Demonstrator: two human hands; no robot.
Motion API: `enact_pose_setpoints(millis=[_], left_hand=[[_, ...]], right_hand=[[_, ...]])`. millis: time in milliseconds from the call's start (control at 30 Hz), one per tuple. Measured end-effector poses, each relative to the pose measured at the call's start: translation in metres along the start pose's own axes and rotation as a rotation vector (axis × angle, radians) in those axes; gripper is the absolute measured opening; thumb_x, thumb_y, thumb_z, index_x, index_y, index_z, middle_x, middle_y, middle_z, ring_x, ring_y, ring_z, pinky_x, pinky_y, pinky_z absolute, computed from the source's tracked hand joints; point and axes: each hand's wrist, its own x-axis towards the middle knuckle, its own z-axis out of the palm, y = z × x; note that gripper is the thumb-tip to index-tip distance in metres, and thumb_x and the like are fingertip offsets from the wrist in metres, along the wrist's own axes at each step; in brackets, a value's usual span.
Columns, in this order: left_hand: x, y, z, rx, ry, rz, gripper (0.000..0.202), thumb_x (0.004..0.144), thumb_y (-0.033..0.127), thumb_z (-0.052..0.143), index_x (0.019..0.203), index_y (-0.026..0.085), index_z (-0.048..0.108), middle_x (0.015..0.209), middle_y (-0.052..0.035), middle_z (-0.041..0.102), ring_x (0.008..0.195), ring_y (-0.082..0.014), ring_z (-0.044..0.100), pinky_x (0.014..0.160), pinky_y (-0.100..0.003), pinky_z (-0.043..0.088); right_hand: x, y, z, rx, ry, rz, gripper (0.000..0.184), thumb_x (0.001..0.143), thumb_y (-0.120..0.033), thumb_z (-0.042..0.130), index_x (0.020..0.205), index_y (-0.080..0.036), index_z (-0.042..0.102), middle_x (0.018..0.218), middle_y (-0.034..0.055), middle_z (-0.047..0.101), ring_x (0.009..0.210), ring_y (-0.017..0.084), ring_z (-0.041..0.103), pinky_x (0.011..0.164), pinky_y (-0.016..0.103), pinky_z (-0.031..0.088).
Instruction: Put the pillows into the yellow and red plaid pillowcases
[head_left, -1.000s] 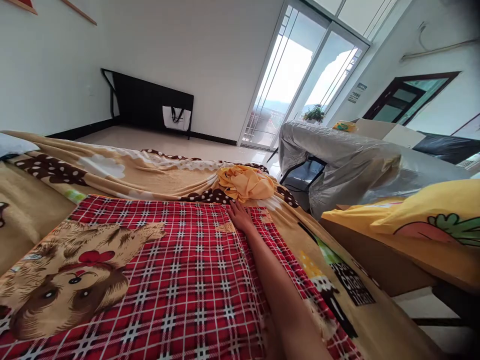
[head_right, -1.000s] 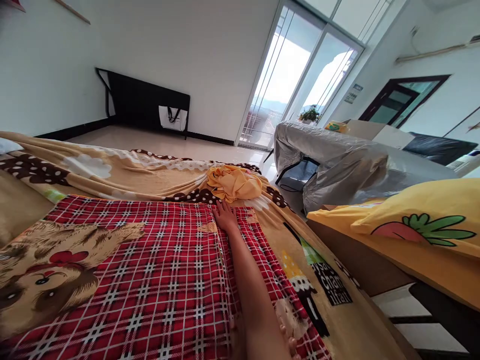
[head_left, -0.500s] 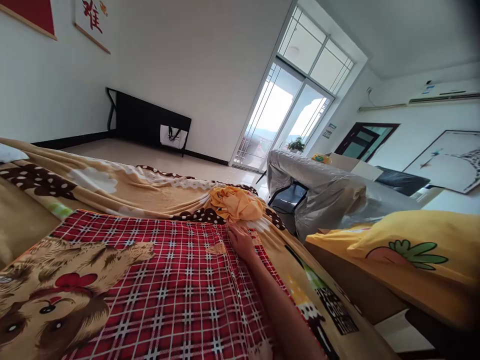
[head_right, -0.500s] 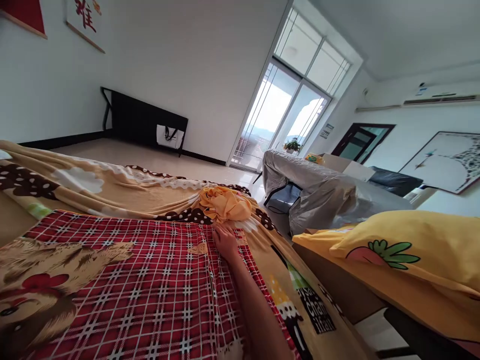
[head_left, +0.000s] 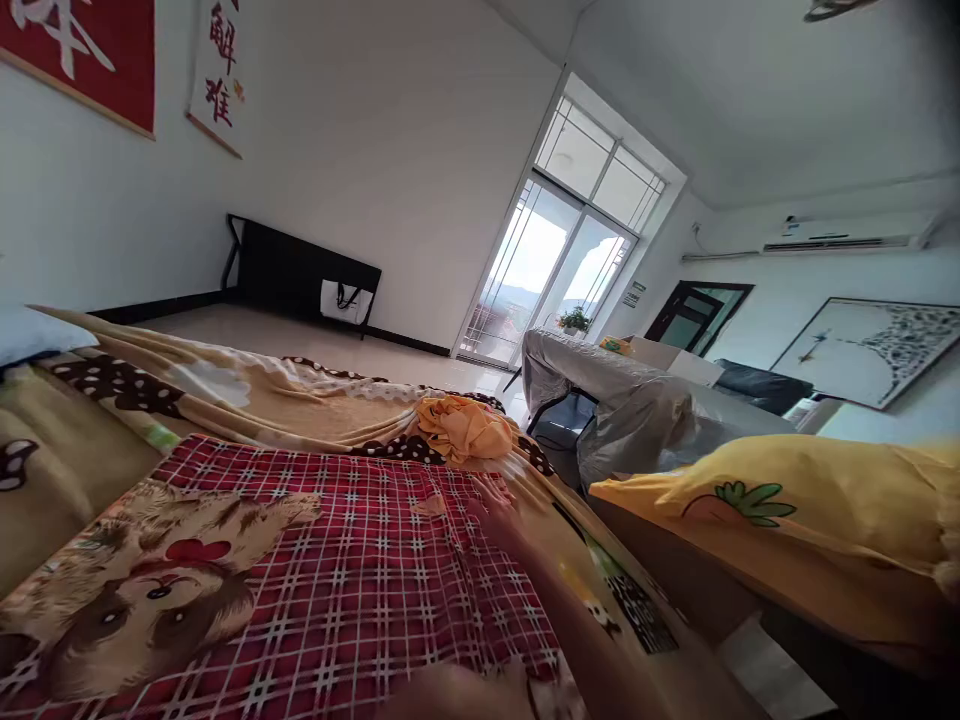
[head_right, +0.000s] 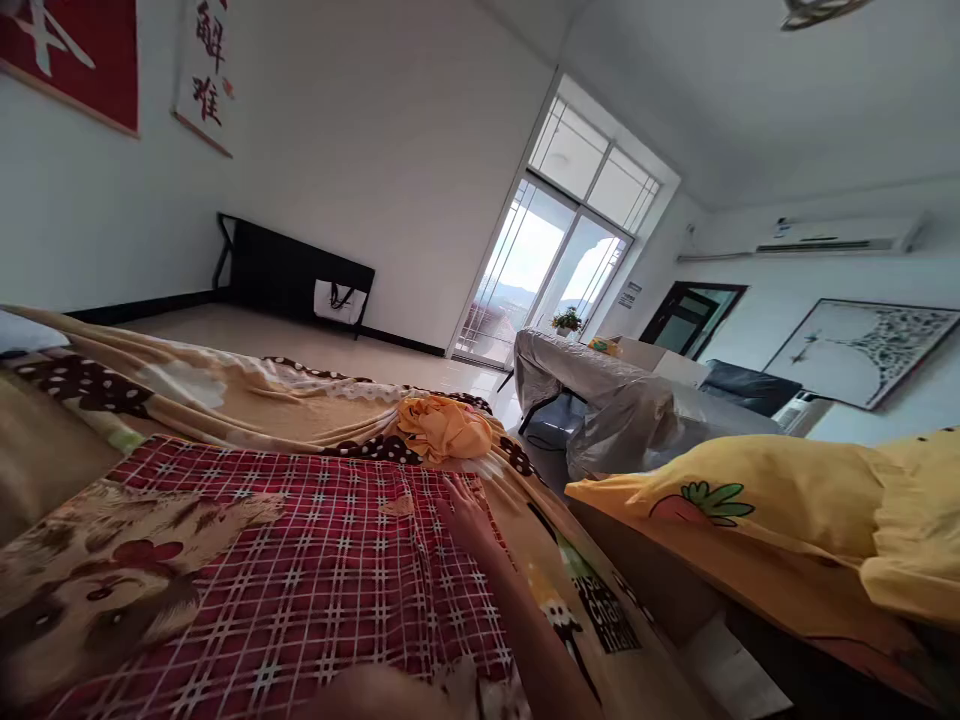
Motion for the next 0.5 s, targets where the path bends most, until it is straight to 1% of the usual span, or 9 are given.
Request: enact_pose_setpoints(millis=[67,133,167,200,233,300,367,400,500], left_hand=[[-0.023,-0.026,-0.025,-0.03,-0.035,-0.073,0.042,0.09,0.046,0.05,0.122,0.02,0.056,0.12,-0.0097,0.061,0.101,-0.0195,0.061,0.089,-0.04,0.05],[-0.06,-0.057,-0.05,-0.068,-0.055,-0.235,0.049,0.09,0.053,0.043,0.127,0.023,0.055,0.117,-0.0081,0.065,0.096,-0.0193,0.064,0.085,-0.034,0.052],[-0.083,-0.071,-0.061,-0.143,-0.038,-0.481,0.053,0.087,0.057,0.046,0.128,0.025,0.056,0.12,-0.0071,0.065,0.1,-0.0212,0.064,0.087,-0.033,0.051],[-0.109,-0.084,-0.069,-0.139,0.05,-0.762,0.055,0.085,0.059,0.047,0.125,0.025,0.059,0.119,-0.0073,0.066,0.105,-0.0229,0.063,0.093,-0.033,0.048],[-0.137,-0.094,-0.075,-0.103,0.097,-0.982,0.052,0.086,0.057,0.043,0.124,0.026,0.06,0.121,-0.0068,0.066,0.11,-0.0229,0.061,0.096,-0.033,0.046],[-0.189,-0.108,-0.08,-0.002,0.178,-1.21,0.051,0.091,0.045,0.035,0.131,0.021,0.054,0.134,-0.0103,0.056,0.127,-0.0251,0.048,0.107,-0.038,0.036],[-0.226,-0.114,-0.079,0.081,0.209,-1.323,0.053,0.09,0.035,0.033,0.137,0.015,0.047,0.145,-0.0132,0.043,0.138,-0.0274,0.034,0.112,-0.046,0.026],[-0.237,-0.116,-0.077,0.102,0.213,-1.351,0.054,0.09,0.033,0.034,0.138,0.014,0.046,0.148,-0.0132,0.04,0.14,-0.0275,0.03,0.113,-0.048,0.023],[-0.244,-0.121,-0.07,0.115,0.211,-1.338,0.053,0.09,0.036,0.034,0.137,0.016,0.047,0.149,-0.0103,0.038,0.14,-0.0245,0.029,0.116,-0.048,0.019]], right_hand=[[-0.003,-0.026,-0.017,0.056,-0.001,-0.163,0.051,0.096,-0.047,0.032,0.144,-0.03,0.039,0.152,0.0005,0.034,0.141,0.022,0.027,0.116,0.041,0.019],[-0.005,-0.048,-0.025,0.122,-0.004,-0.248,0.052,0.097,-0.047,0.03,0.146,-0.029,0.034,0.153,0.0002,0.031,0.141,0.023,0.027,0.116,0.043,0.018],[-0.006,-0.058,-0.023,0.154,-0.013,-0.257,0.053,0.097,-0.047,0.029,0.147,-0.028,0.033,0.153,0.0014,0.03,0.141,0.023,0.027,0.115,0.044,0.019],[-0.008,-0.067,-0.017,0.182,-0.035,-0.255,0.054,0.097,-0.047,0.028,0.147,-0.027,0.033,0.153,0.0029,0.03,0.141,0.024,0.028,0.114,0.045,0.02],[-0.01,-0.074,-0.008,0.202,-0.061,-0.248,0.054,0.097,-0.048,0.028,0.147,-0.026,0.033,0.153,0.0041,0.03,0.141,0.025,0.028,0.114,0.047,0.021],[-0.016,-0.084,0.019,0.223,-0.111,-0.225,0.056,0.096,-0.052,0.027,0.146,-0.027,0.034,0.153,0.0047,0.031,0.141,0.026,0.028,0.113,0.049,0.022],[-0.019,-0.087,0.045,0.225,-0.132,-0.204,0.057,0.096,-0.056,0.024,0.146,-0.03,0.035,0.153,0.0022,0.031,0.142,0.024,0.025,0.114,0.048,0.021],[-0.02,-0.087,0.055,0.225,-0.135,-0.205,0.058,0.095,-0.057,0.023,0.146,-0.031,0.034,0.153,0.001,0.031,0.143,0.023,0.023,0.114,0.047,0.02],[-0.019,-0.083,0.069,0.222,-0.118,-0.223,0.057,0.095,-0.057,0.024,0.146,-0.032,0.034,0.153,-0.0004,0.031,0.143,0.021,0.022,0.115,0.047,0.02]])
